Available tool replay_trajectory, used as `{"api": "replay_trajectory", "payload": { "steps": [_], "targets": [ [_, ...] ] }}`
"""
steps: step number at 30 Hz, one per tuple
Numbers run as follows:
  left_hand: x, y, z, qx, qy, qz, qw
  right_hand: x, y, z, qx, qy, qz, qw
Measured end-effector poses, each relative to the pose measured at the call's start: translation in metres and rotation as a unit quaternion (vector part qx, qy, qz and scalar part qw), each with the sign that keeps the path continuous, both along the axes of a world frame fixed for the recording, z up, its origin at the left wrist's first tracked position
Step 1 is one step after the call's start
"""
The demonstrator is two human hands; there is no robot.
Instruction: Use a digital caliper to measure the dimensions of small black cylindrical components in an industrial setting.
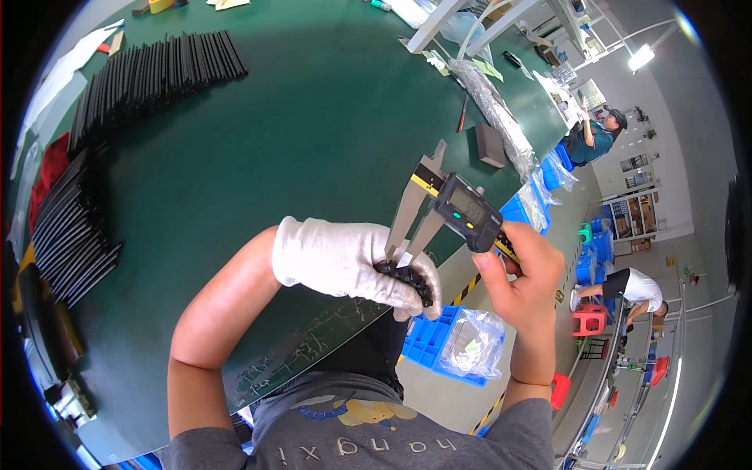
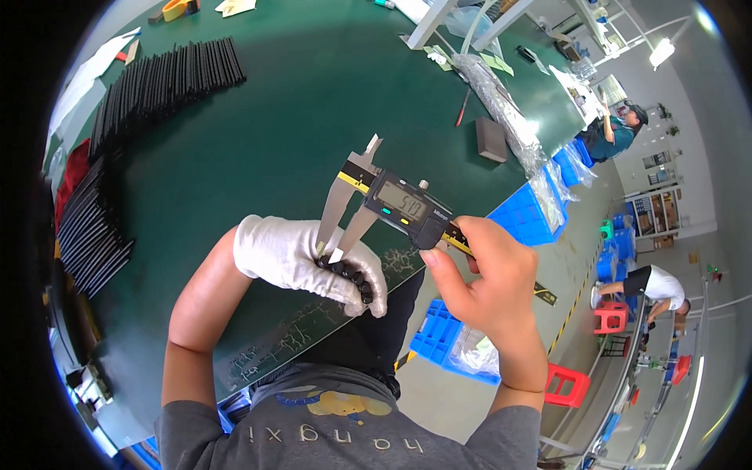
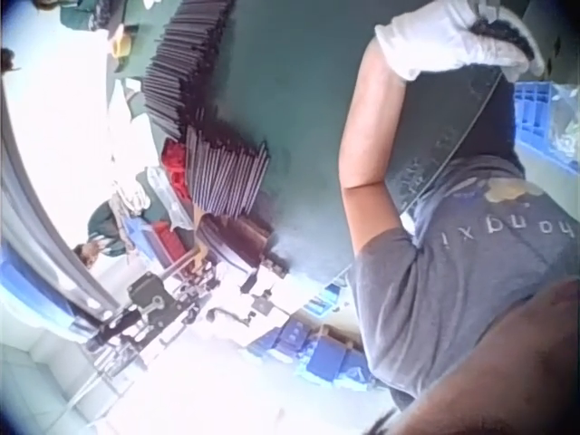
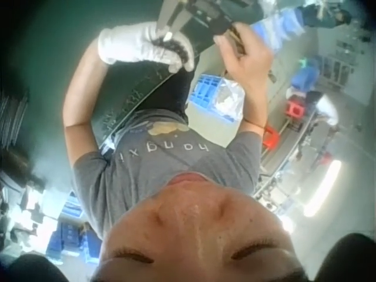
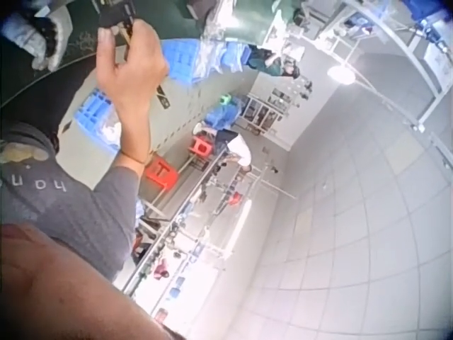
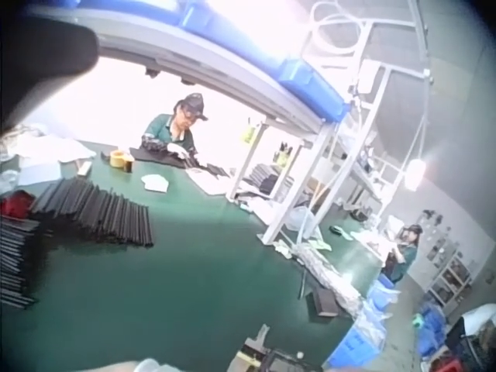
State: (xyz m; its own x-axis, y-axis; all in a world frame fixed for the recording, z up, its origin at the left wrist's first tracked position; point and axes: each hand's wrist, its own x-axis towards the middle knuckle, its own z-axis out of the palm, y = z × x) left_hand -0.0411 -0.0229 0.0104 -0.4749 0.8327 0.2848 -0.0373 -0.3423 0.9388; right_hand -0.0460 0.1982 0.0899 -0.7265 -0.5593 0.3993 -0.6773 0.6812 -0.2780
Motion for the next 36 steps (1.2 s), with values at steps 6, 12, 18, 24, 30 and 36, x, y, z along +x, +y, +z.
{"api": "replay_trajectory", "payload": {
  "steps": [6, 12, 18, 24, 30, 36],
  "targets": [
    [0.002, 0.001, 0.001, -0.01, 0.015, -0.002, 1.0, 0.0, 0.002, -0.001, 0.006, -0.012, 0.005, 1.0],
    [0.003, -0.001, 0.002, -0.02, 0.002, 0.015, 1.0, 0.002, 0.001, -0.003, 0.004, -0.015, -0.001, 1.0],
    [0.005, 0.001, 0.004, -0.035, 0.024, 0.025, 0.999, 0.002, 0.003, -0.002, 0.03, -0.013, -0.004, 0.999],
    [0.005, 0.002, 0.004, -0.048, 0.059, 0.045, 0.996, 0.007, 0.002, -0.002, 0.029, 0.001, -0.016, 0.999],
    [0.01, 0.004, 0.004, -0.073, 0.022, 0.087, 0.993, 0.01, 0.005, -0.007, -0.001, -0.001, -0.016, 1.0],
    [0.011, 0.006, 0.0, -0.053, 0.034, 0.118, 0.991, 0.011, 0.004, -0.004, 0.025, -0.002, -0.017, 1.0]
  ]
}}
